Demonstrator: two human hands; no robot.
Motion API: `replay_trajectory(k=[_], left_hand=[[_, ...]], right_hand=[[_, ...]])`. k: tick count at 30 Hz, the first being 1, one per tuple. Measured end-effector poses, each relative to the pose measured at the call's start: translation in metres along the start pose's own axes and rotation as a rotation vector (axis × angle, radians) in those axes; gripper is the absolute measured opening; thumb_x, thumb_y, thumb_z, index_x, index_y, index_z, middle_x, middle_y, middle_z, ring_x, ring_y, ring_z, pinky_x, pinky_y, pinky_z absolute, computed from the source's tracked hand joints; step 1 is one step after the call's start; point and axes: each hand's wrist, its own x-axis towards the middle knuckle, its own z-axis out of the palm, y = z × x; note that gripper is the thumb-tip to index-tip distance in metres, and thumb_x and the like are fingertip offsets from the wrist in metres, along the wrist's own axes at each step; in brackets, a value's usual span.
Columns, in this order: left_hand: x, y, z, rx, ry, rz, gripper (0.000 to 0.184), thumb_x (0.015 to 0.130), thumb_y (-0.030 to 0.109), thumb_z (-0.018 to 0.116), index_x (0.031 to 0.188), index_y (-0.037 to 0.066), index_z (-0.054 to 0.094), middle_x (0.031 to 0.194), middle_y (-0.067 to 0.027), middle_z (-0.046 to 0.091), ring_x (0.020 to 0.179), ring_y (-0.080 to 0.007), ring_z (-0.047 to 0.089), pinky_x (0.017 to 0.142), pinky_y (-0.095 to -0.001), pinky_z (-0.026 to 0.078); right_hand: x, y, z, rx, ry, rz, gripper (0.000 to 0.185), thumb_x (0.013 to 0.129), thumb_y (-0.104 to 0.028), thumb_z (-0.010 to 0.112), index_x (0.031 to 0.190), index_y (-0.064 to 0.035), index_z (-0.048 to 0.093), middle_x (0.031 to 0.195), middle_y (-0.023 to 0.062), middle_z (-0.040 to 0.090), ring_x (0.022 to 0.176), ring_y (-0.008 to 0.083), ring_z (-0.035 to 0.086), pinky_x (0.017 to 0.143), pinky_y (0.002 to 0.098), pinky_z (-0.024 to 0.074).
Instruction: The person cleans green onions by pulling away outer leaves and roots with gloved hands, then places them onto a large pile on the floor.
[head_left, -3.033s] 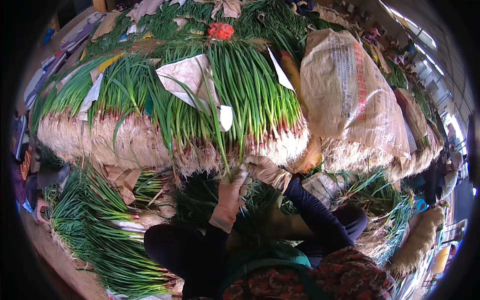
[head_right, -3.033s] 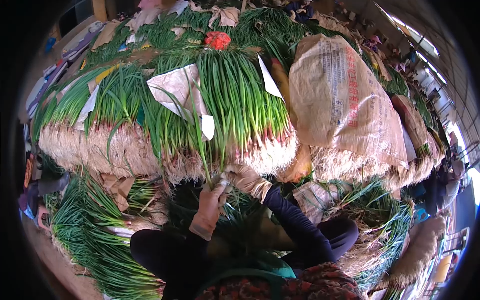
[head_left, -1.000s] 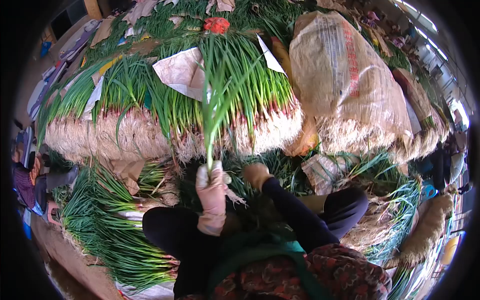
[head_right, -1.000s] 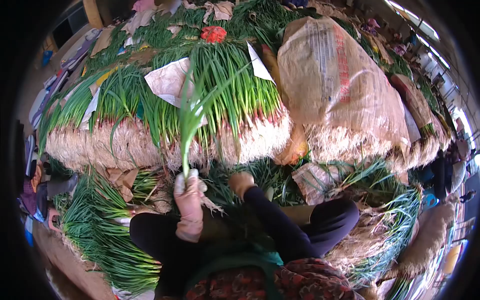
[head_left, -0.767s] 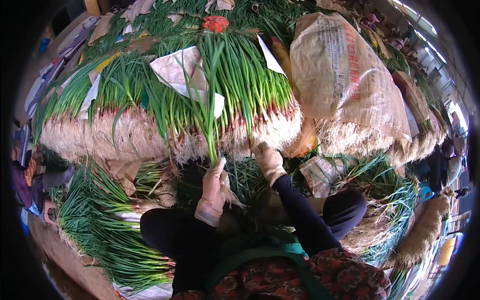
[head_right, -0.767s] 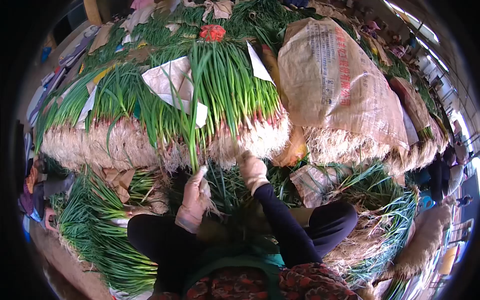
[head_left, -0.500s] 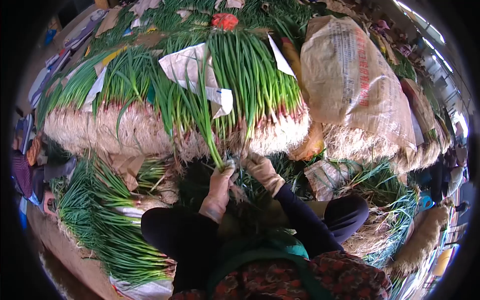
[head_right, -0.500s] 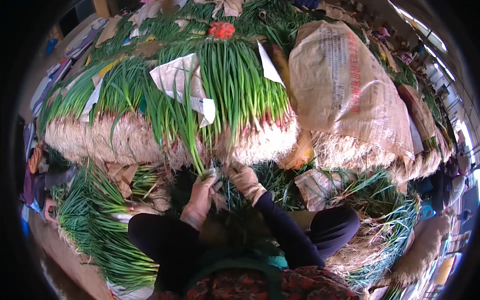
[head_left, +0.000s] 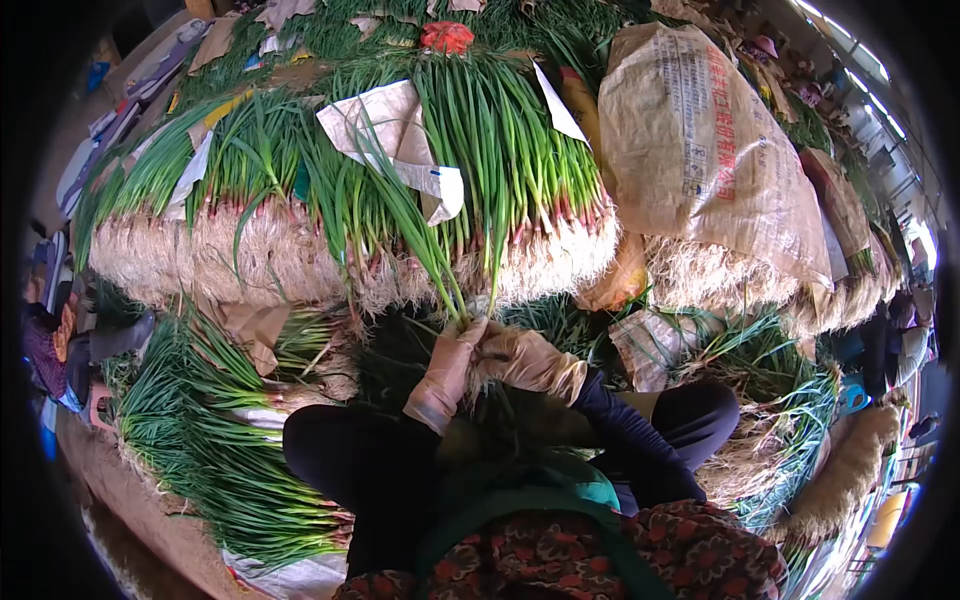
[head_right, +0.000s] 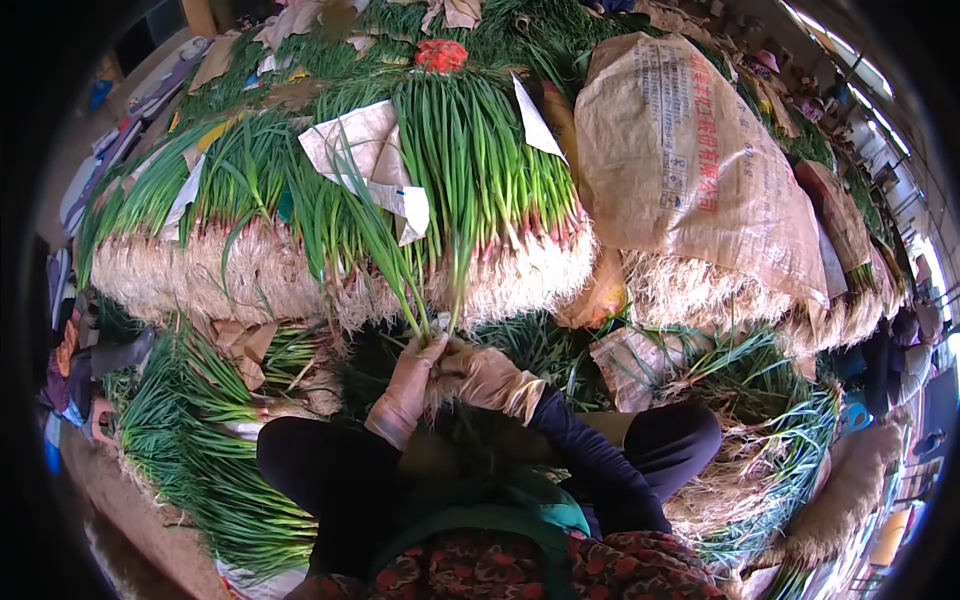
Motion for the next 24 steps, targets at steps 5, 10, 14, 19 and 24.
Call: replay_trajectory(k=[5, 10, 14, 19, 24], left_hand=[[0.004, -0.014, -0.009, 0.225, 0.106, 0.144, 0.029, 0.093, 0.014, 0.051, 0.121, 0.006, 0.053, 0.075, -0.0004, 0.057, 0.062, -0.0071, 0.053, 0.052, -0.0183, 0.039], [-0.025, 0.001, 0.001, -0.187, -0.292, 0.019, 0.046, 0.094, 0.020, 0.049, 0.135, 0.005, 0.036, 0.066, 0.0025, 0.048, 0.053, -0.0068, 0.041, 0.049, -0.0214, 0.034], [-0.027, 0.019, -0.015, -0.596, -0.621, 0.049, 0.060, 0.092, 0.022, 0.051, 0.141, 0.004, 0.022, 0.068, 0.0011, 0.047, 0.055, -0.0102, 0.043, 0.053, -0.0251, 0.038], [-0.023, 0.024, 0.006, -0.444, -0.060, 0.135, 0.037, 0.091, 0.018, 0.052, 0.125, 0.005, 0.044, 0.083, -0.0056, 0.052, 0.078, -0.0220, 0.057, 0.071, -0.0362, 0.050], [0.001, 0.008, -0.028, -0.174, 0.209, 0.129, 0.025, 0.090, 0.018, 0.055, 0.111, 0.006, 0.055, 0.093, -0.0054, 0.058, 0.087, -0.0185, 0.059, 0.073, -0.0327, 0.050]], right_hand=[[0.005, 0.013, -0.036, -0.687, 0.049, 0.241, 0.015, 0.075, -0.021, 0.059, 0.076, -0.0066, 0.062, 0.072, 0.0141, 0.061, 0.064, 0.0331, 0.059, 0.057, 0.0412, 0.0475], [-0.010, 0.083, -0.062, -0.727, 0.241, 0.578, 0.019, 0.080, -0.025, 0.055, 0.079, -0.0071, 0.062, 0.070, 0.0135, 0.063, 0.065, 0.0332, 0.060, 0.059, 0.0412, 0.0488], [-0.039, 0.091, -0.042, -0.543, -0.579, 0.607, 0.037, 0.087, -0.037, 0.052, 0.105, -0.0072, 0.063, 0.099, 0.0192, 0.064, 0.093, 0.0279, 0.062, 0.083, 0.0322, 0.0478], [-0.005, 0.147, 0.018, 0.323, 0.122, 0.553, 0.027, 0.089, -0.023, 0.051, 0.108, -0.0051, 0.059, 0.095, 0.0108, 0.063, 0.088, 0.0245, 0.059, 0.078, 0.0326, 0.0469], [0.013, 0.077, 0.033, 0.470, 0.070, 0.834, 0.016, 0.092, -0.019, 0.052, 0.098, -0.0066, 0.060, 0.077, -0.0002, 0.059, 0.066, 0.0111, 0.055, 0.058, 0.0257, 0.0461]])
